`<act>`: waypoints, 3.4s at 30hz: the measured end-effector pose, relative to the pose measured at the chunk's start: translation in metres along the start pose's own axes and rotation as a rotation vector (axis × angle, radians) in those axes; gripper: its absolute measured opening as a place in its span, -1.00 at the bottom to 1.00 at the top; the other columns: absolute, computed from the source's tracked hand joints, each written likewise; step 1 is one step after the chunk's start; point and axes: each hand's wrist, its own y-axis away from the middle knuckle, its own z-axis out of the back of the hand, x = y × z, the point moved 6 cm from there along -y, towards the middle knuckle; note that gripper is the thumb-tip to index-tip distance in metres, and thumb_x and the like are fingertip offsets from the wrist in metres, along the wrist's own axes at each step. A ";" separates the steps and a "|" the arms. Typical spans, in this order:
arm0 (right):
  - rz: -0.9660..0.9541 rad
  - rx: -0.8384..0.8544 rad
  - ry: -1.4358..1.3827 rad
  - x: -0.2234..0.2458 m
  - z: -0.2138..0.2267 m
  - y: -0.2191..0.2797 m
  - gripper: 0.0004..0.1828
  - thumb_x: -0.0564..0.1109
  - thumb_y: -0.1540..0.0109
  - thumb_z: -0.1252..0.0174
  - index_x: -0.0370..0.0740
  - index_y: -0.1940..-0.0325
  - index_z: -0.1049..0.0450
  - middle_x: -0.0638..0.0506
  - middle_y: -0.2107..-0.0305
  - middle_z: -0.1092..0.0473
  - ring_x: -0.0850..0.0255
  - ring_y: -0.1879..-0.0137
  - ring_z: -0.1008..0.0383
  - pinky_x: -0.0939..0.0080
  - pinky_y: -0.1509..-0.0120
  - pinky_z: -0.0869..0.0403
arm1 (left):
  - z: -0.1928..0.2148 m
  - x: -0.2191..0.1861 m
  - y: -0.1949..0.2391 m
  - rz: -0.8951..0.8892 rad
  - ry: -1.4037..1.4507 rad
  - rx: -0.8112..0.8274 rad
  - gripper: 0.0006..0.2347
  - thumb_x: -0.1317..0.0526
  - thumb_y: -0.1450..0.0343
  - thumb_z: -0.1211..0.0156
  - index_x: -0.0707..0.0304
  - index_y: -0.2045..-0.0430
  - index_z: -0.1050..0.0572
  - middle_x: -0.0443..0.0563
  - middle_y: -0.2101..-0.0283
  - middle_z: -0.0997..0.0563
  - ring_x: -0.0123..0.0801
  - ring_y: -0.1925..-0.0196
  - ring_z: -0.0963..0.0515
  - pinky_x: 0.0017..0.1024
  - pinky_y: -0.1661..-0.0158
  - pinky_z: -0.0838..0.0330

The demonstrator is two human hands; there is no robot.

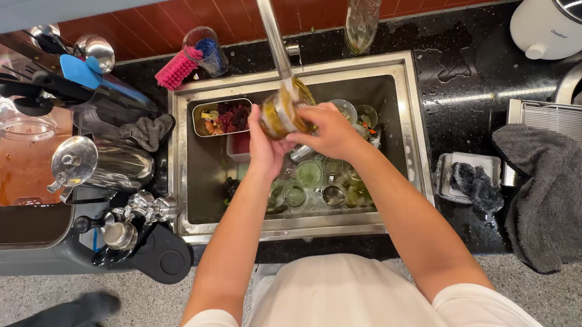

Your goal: Washing glasses and a pitcher in a kitchen sink.

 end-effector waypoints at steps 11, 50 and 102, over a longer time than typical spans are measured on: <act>-0.244 0.157 -0.257 -0.014 -0.008 0.009 -0.56 -0.06 -0.16 -0.39 -0.27 -0.06 -0.53 -0.02 0.10 -0.56 0.24 -0.05 -0.51 0.09 -0.23 -0.39 | -0.047 -0.021 0.010 0.084 -0.082 -0.239 -0.47 -0.22 -0.49 0.01 0.20 -0.15 -0.38 0.07 -0.03 -0.54 -0.16 -0.06 -0.49 -0.19 0.03 -0.40; -0.549 -0.030 -0.449 -0.023 -0.018 0.043 -0.25 0.36 -0.14 -0.24 -0.13 -0.25 -0.45 -0.03 -0.06 -0.52 0.13 -0.20 -0.49 0.02 -0.36 -0.27 | -0.061 -0.014 -0.033 -0.005 -0.393 -0.196 -0.61 -0.06 -0.49 0.02 0.15 -0.11 -0.39 -0.04 -0.03 -0.55 -0.33 -0.03 -0.60 -0.32 0.02 -0.51; -0.597 -0.195 -0.201 -0.018 -0.015 0.149 -0.76 -0.14 -0.27 -0.25 -0.14 -0.04 -0.53 0.01 -0.13 -0.44 0.13 -0.27 -0.43 0.20 -0.14 -0.50 | -0.029 0.013 -0.018 0.315 0.010 -0.148 -0.38 -0.35 -0.41 0.23 0.18 -0.01 -0.49 0.07 0.08 -0.64 -0.30 0.30 -0.67 -0.51 0.41 -0.54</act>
